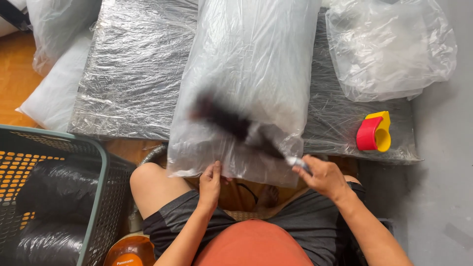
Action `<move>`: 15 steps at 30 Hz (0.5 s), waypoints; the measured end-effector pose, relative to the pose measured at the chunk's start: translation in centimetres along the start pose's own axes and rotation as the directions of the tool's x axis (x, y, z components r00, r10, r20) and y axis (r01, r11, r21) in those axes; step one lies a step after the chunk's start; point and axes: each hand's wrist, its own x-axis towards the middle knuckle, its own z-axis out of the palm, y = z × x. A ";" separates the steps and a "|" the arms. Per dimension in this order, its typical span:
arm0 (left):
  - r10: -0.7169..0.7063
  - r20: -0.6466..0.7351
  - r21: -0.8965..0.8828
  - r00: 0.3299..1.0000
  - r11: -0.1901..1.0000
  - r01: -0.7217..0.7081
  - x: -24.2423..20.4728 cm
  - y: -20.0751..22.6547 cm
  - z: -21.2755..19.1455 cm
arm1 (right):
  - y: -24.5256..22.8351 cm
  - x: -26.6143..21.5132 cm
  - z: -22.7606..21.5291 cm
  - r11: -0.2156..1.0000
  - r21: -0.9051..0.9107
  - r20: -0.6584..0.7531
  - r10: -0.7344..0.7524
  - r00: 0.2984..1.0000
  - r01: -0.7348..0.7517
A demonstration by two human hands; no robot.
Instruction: The person sits on the floor and uses a feather duster to clean a pillow wrapped in a clear plastic bag. They brush the surface of the pillow repeatedly, then fold the open end of the plastic bag inward to seal it.
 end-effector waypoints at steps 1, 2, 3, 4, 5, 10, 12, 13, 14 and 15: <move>0.001 0.001 -0.002 1.000 1.000 -0.001 1.8 -3.8 -1.3 | -0.1 -0.1 -0.6 1.000 -0.002 -0.001 -0.001 1.000 0.001; 0.012 0.010 0.093 1.000 0.996 -0.013 3.5 -7.6 -2.5 | -0.2 -0.4 -1.1 0.998 -0.024 -0.001 -0.064 0.998 0.064; 0.022 0.020 0.187 1.000 0.982 -0.026 5.2 -11.5 -3.7 | -0.3 -0.6 -1.7 0.991 -0.046 0.001 -0.127 0.992 0.127; 0.017 0.022 0.188 1.000 0.982 -0.021 3.8 -7.2 -2.0 | 0.7 -0.9 -0.8 0.991 -0.046 0.005 -0.123 0.992 0.123; -0.026 0.001 0.117 1.000 0.993 0.026 1.9 -2.9 -0.5 | 1.8 -1.3 0.1 0.985 0.074 -0.004 0.158 0.987 -0.158; -0.076 -0.006 0.058 0.997 0.995 0.076 1.3 -2.2 -0.4 | -0.9 -0.2 0.9 0.898 0.169 0.058 0.403 0.913 -0.407; -0.121 -0.068 0.275 0.990 0.952 0.135 3.8 -11.4 -3.9 | -2.6 -0.3 0.6 0.992 -0.107 0.062 -0.057 0.996 0.063; -0.118 -0.064 0.276 0.991 0.952 0.131 2.9 -7.0 -2.1 | -2.0 0.0 0.6 0.992 -0.109 0.058 -0.055 0.997 0.061; -0.115 -0.045 0.158 0.992 0.980 0.121 1.1 -2.5 -0.8 | -1.4 0.3 0.5 0.999 -0.039 -0.013 0.032 0.999 -0.032; -0.110 -0.026 0.037 0.994 0.993 0.110 -1.3 2.2 0.0 | -0.9 0.6 0.4 0.992 0.038 -0.078 0.123 0.989 -0.121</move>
